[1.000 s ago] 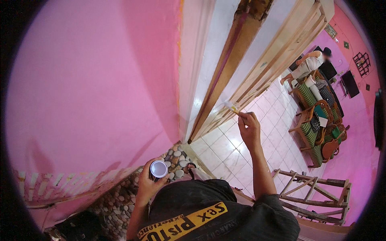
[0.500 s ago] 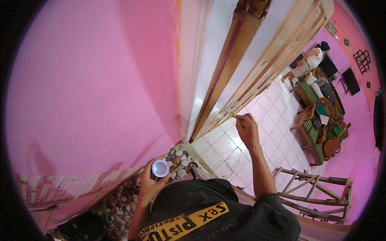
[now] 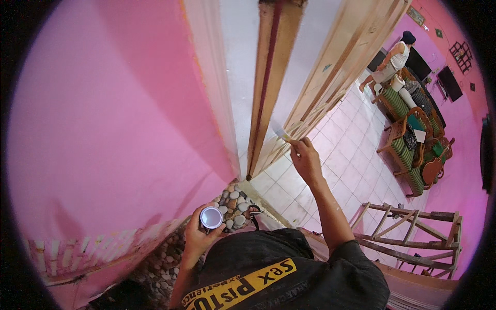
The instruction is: The person paints a door frame using a brush and white paint from a small can. They dip the brush into the paint can and then apply the paint to the top and side edges of the door frame and the top of a wooden door.
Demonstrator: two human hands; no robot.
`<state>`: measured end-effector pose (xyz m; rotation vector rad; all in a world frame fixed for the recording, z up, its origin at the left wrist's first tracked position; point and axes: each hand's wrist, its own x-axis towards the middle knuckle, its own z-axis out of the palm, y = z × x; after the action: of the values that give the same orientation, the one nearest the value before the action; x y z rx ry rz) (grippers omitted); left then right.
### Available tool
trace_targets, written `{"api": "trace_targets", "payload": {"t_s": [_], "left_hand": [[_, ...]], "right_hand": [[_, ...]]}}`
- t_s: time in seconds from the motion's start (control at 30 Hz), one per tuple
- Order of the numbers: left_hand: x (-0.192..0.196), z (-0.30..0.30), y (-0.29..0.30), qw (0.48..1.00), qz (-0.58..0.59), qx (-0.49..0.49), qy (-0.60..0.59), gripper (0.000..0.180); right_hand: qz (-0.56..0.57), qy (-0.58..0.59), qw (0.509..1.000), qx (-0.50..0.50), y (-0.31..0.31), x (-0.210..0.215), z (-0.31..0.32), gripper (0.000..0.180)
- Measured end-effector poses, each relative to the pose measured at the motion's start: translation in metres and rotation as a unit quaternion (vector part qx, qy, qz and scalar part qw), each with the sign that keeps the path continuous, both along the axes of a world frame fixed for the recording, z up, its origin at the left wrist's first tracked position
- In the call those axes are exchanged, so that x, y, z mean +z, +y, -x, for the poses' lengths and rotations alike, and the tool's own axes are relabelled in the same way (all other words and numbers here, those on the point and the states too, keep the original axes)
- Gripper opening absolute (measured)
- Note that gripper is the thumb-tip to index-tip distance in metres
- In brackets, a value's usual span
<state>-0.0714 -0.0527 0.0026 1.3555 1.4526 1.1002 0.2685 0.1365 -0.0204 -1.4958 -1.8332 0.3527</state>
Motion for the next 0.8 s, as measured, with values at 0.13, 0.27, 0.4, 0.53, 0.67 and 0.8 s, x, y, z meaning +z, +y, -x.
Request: {"api": "trace_targets", "payload": {"t_s": [0.13,0.27,0.4,0.53,0.67,0.8], "left_hand": [[-0.002,-0.007,0.003,0.999,0.012,-0.034,0.021,0.068],[-0.012,-0.015,0.006,0.998,-0.023,-0.045,0.036,0.067],[-0.019,-0.025,0.014,0.996,-0.006,-0.087,0.005,0.067],[-0.02,-0.033,0.026,0.989,-0.013,-0.145,0.023,0.067],[-0.017,-0.033,0.035,0.98,-0.038,-0.194,0.003,0.068],[-0.019,-0.021,0.038,0.969,-0.008,-0.247,-0.014,0.069]], "right_hand": [[-0.085,0.078,0.993,-0.02,-0.005,0.021,0.014,0.019],[-0.14,0.089,0.985,-0.058,-0.036,0.047,-0.006,0.018],[-0.052,0.237,0.963,-0.117,-0.067,0.007,-0.028,0.014],[0.117,0.381,0.9,-0.176,-0.115,-0.036,-0.029,0.026],[0.156,0.453,0.854,-0.202,-0.159,-0.046,-0.002,0.029],[0.136,0.463,0.844,-0.235,-0.196,-0.041,0.018,0.031]]}}
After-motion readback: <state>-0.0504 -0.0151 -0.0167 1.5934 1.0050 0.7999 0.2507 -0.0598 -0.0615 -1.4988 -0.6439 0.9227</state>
